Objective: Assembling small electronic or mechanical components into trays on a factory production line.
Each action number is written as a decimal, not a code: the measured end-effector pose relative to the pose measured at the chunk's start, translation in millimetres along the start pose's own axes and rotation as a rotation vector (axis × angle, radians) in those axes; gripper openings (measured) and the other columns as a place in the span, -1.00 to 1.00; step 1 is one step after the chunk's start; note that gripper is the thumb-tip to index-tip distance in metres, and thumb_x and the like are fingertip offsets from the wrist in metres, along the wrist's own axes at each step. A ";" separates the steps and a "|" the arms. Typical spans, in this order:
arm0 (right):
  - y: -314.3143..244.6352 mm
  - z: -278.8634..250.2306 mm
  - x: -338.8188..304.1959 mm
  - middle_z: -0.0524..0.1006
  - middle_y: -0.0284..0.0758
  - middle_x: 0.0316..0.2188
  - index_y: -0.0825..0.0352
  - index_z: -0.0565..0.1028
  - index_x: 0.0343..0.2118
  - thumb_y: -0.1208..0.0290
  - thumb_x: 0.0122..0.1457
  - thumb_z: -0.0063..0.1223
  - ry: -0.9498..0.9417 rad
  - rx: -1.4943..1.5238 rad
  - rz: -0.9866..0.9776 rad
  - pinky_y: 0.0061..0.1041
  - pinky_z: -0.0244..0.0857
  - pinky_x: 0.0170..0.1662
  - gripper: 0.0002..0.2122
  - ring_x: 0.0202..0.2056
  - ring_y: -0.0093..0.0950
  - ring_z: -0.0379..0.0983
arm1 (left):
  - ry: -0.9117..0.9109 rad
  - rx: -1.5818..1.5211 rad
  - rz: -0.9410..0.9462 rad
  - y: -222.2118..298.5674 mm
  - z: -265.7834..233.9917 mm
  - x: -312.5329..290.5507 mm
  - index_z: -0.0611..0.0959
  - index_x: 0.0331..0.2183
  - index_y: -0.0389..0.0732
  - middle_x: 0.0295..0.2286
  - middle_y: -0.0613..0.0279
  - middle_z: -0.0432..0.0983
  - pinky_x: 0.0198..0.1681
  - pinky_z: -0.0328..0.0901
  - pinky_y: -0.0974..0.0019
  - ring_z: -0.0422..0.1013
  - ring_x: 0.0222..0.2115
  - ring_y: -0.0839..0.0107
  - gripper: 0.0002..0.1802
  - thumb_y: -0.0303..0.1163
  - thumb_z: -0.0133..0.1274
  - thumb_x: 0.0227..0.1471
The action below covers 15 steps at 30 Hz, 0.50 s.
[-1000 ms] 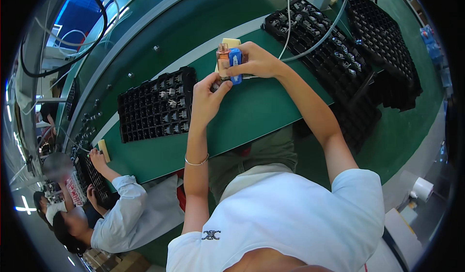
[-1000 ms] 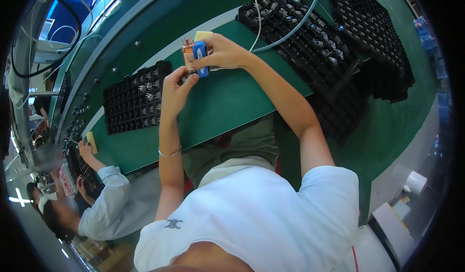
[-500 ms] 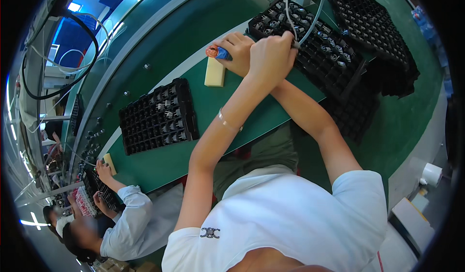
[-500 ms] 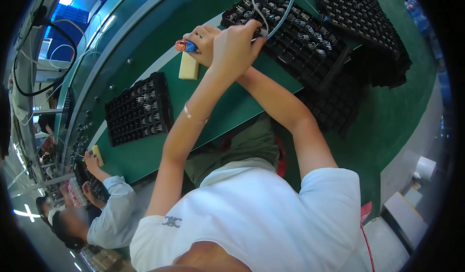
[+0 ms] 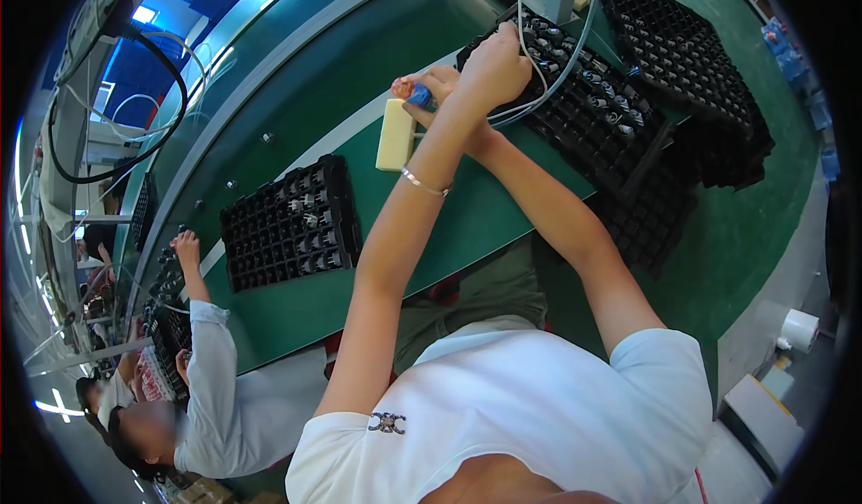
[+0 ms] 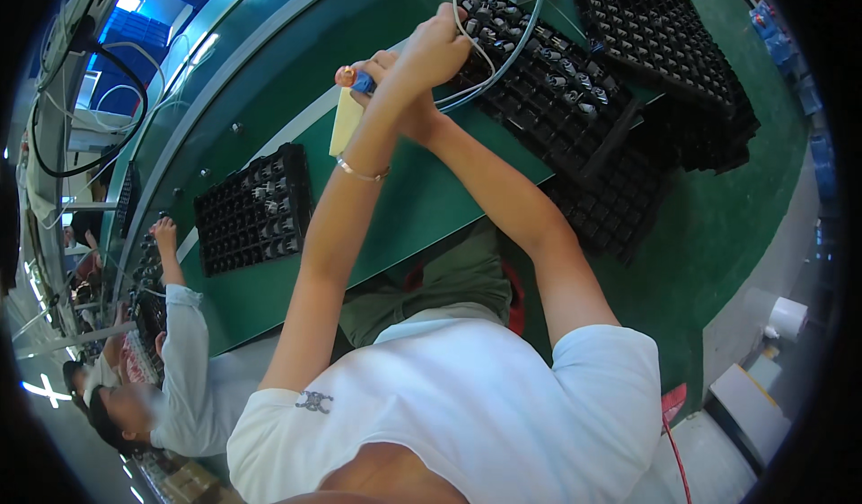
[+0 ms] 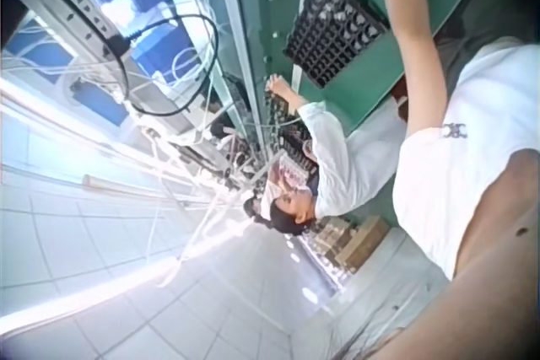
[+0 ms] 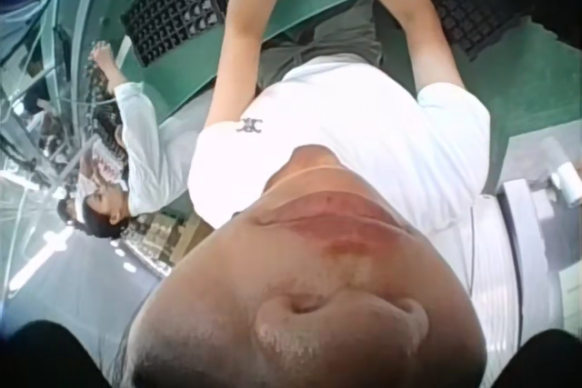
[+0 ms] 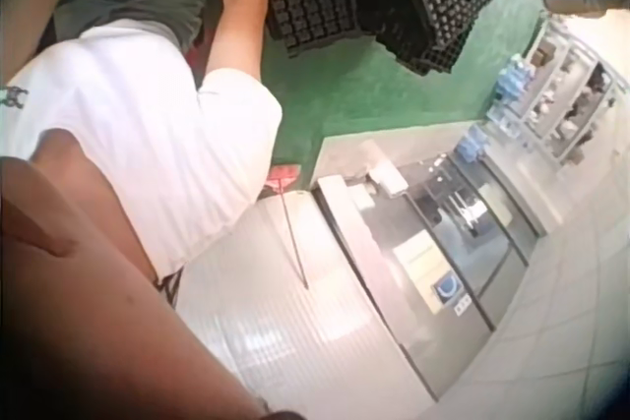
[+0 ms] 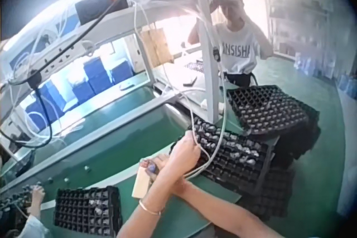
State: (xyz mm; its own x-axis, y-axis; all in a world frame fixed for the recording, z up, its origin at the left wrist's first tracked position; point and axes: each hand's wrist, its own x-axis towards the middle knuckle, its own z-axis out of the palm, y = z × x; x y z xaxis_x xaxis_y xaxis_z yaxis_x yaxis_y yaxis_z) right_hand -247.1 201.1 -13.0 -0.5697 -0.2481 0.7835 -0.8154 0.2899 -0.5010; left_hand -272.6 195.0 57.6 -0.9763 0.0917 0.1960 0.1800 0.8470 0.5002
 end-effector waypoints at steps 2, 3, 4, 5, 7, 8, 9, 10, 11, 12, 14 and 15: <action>-16.5 6.4 7.2 0.50 -0.29 -0.38 0.30 0.51 -0.25 0.38 -0.15 0.36 0.120 0.208 0.099 -0.42 0.35 -0.13 -0.65 -0.23 -0.36 0.48 | 0.004 -0.399 0.072 -1.4 -47.4 -32.5 0.43 -0.05 -0.32 -0.30 -0.03 0.56 -0.14 0.39 0.25 0.53 -0.28 0.17 -0.53 -0.41 0.11 -0.02; -18.1 9.7 8.9 0.49 -0.32 -0.38 0.32 0.50 -0.27 0.38 -0.13 0.36 0.239 0.384 0.199 -0.43 0.34 -0.12 -0.66 -0.22 -0.40 0.47 | 0.016 -0.393 0.061 -6.6 -57.9 -45.7 0.43 -0.05 -0.32 -0.30 -0.03 0.56 -0.14 0.39 0.25 0.53 -0.28 0.17 -0.53 -0.41 0.11 -0.02; -7.5 7.3 5.2 0.53 -0.34 -0.39 0.33 0.52 -0.27 0.41 -0.04 0.27 0.153 0.327 0.202 -0.45 0.36 -0.18 -0.74 -0.28 -0.41 0.49 | 0.068 -0.646 0.029 -10.5 -66.9 -60.1 0.42 -0.05 -0.35 -0.30 0.02 0.56 -0.18 0.38 0.34 0.51 -0.30 0.28 -0.53 -0.46 0.12 -0.02; 5.7 -0.5 1.1 0.56 -0.36 -0.40 0.33 0.55 -0.26 0.43 0.04 0.19 0.071 0.270 0.201 -0.47 0.37 -0.24 -0.81 -0.35 -0.43 0.51 | 0.125 -0.897 0.003 -12.9 -76.3 -74.4 0.42 -0.05 -0.38 -0.29 0.08 0.55 -0.22 0.37 0.42 0.49 -0.32 0.39 -0.54 -0.51 0.12 -0.02; -6.6 -6.3 5.4 0.58 -0.42 -0.44 0.34 0.57 -0.26 0.35 0.06 0.25 -0.057 0.840 0.530 -0.54 0.37 -0.31 -0.77 -0.45 -0.55 0.48 | 0.248 -0.909 -0.061 -30.9 -97.4 -106.0 0.49 -0.10 -0.36 -0.32 0.14 0.58 -0.38 0.34 0.55 0.47 -0.37 0.53 -0.61 -0.56 0.13 -0.03; -9.3 -8.9 7.1 0.59 -0.42 -0.42 0.35 0.58 -0.25 0.31 0.06 0.27 -0.103 0.889 0.597 -0.58 0.36 -0.32 -0.74 -0.46 -0.61 0.47 | 0.218 -1.021 -0.137 -42.0 -103.9 -119.1 0.51 -0.14 -0.39 -0.36 0.14 0.59 -0.44 0.32 0.55 0.46 -0.44 0.56 -0.64 -0.57 0.16 -0.04; -11.9 -10.9 8.7 0.60 -0.42 -0.40 0.36 0.58 -0.24 0.27 0.06 0.29 -0.155 0.940 0.663 -0.61 0.34 -0.34 -0.71 -0.46 -0.66 0.45 | 0.192 -1.132 -0.214 -52.6 -109.6 -132.8 0.53 -0.17 -0.41 -0.41 0.14 0.60 -0.49 0.30 0.55 0.45 -0.51 0.58 -0.67 -0.58 0.18 -0.04; -15.9 -18.5 11.4 0.59 -0.37 -0.33 0.37 0.54 -0.16 0.26 0.16 0.18 -0.316 0.862 0.756 -0.67 0.35 -0.35 -0.71 -0.39 -0.62 0.51 | 0.269 -1.007 -0.244 -58.3 -108.3 -144.4 0.59 -0.21 -0.41 -0.43 0.19 0.60 -0.58 0.23 0.58 0.41 -0.57 0.64 -0.75 -0.55 0.16 0.01; -20.9 -15.9 8.1 0.58 -0.36 -0.33 0.38 0.53 -0.16 0.25 0.18 0.16 -0.304 0.912 0.831 -0.68 0.37 -0.33 -0.70 -0.36 -0.63 0.53 | 0.324 -0.872 -0.251 -62.3 -104.5 -155.2 0.59 -0.14 -0.38 -0.45 0.22 0.59 -0.60 0.19 0.60 0.38 -0.60 0.61 -0.72 -0.52 0.08 0.06; -20.1 -11.8 5.0 0.58 -0.36 -0.33 0.38 0.52 -0.15 0.26 0.18 0.14 -0.325 1.022 0.898 -0.68 0.38 -0.33 -0.71 -0.34 -0.63 0.53 | 0.356 -0.804 -0.260 -70.2 -99.1 -163.5 0.59 -0.13 -0.38 -0.45 0.23 0.59 -0.60 0.19 0.60 0.37 -0.61 0.62 -0.71 -0.50 0.08 0.07; -26.9 -7.2 1.1 0.57 -0.35 -0.30 0.38 0.50 -0.13 0.27 0.19 0.11 -0.339 1.204 0.974 -0.67 0.40 -0.32 -0.70 -0.30 -0.62 0.54 | 0.384 -0.744 -0.279 -83.3 -93.3 -178.3 0.59 -0.13 -0.38 -0.46 0.24 0.59 -0.59 0.20 0.61 0.37 -0.61 0.63 -0.71 -0.48 0.09 0.09; -31.6 -3.7 0.0 0.57 -0.35 -0.30 0.38 0.50 -0.13 0.27 0.19 0.11 -0.346 1.206 0.982 -0.67 0.40 -0.32 -0.70 -0.30 -0.62 0.54 | 0.363 -0.703 -0.311 -90.5 -93.0 -186.9 0.57 -0.13 -0.38 -0.47 0.24 0.59 -0.58 0.21 0.61 0.37 -0.61 0.64 -0.70 -0.48 0.11 0.07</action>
State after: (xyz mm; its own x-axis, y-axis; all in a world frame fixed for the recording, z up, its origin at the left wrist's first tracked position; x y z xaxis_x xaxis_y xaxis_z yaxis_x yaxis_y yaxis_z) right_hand -221.0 195.4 4.2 -0.7578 -0.6514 -0.0381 0.3619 -0.3709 -0.8553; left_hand -95.2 52.5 54.1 -0.9161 -0.3669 0.1618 0.0604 0.2727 0.9602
